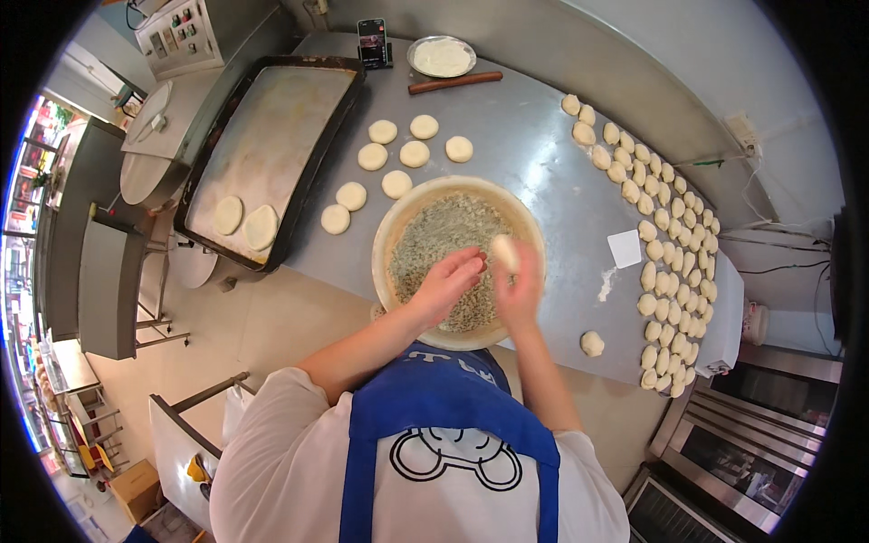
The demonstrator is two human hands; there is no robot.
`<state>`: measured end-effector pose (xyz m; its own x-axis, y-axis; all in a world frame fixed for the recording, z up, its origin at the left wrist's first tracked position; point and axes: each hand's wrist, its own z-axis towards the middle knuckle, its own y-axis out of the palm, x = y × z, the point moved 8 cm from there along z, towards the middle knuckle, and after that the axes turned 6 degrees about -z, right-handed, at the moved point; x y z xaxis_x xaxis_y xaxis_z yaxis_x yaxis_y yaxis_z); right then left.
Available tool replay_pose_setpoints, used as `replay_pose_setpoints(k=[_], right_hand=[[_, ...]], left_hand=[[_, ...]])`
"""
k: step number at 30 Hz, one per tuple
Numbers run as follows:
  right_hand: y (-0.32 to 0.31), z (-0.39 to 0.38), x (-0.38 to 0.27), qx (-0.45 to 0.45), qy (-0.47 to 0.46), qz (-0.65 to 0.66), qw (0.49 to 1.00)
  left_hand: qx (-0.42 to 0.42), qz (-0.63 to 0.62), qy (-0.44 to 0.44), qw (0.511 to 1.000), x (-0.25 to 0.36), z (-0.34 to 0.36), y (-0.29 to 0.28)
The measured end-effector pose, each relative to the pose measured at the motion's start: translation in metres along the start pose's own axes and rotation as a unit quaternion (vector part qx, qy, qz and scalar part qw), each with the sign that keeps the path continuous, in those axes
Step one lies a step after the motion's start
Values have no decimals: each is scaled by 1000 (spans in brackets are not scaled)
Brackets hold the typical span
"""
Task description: The person fills dough balls with a mixture from a bowl, shapes them by hand, uses a rolling pin to flatten them into discs, and places the flattened dough onto a metal tray.
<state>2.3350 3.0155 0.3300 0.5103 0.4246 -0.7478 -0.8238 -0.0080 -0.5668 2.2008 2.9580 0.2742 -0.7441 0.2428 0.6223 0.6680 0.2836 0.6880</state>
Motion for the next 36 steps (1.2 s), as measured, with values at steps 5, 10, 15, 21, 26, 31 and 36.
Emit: replay_pose_setpoints(k=[5,10,15,21,26,31,36], right_hand=[[22,-16,-40,-82,-71,20,994],[31,0,-37,-152,-156,-36,975],[52,2,-34,-98,34,185,977],[68,-6,-19,-10,163,342,925],[43,7,-91,-67,-106,194,973],[43,15,-86,-79,-97,104,987],[46,-1,-85,-48,-185,27,981]], left_hand=[[23,-185,-82,979,1,-11,-23],[47,-123,-169,977,-3,-38,-11],[24,-65,-78,995,0,-27,-6],[1,178,118,977,23,-39,1],[78,-19,118,990,38,-32,-9],[74,-58,43,995,22,-37,-1],[43,-187,-27,981,21,-47,13]])
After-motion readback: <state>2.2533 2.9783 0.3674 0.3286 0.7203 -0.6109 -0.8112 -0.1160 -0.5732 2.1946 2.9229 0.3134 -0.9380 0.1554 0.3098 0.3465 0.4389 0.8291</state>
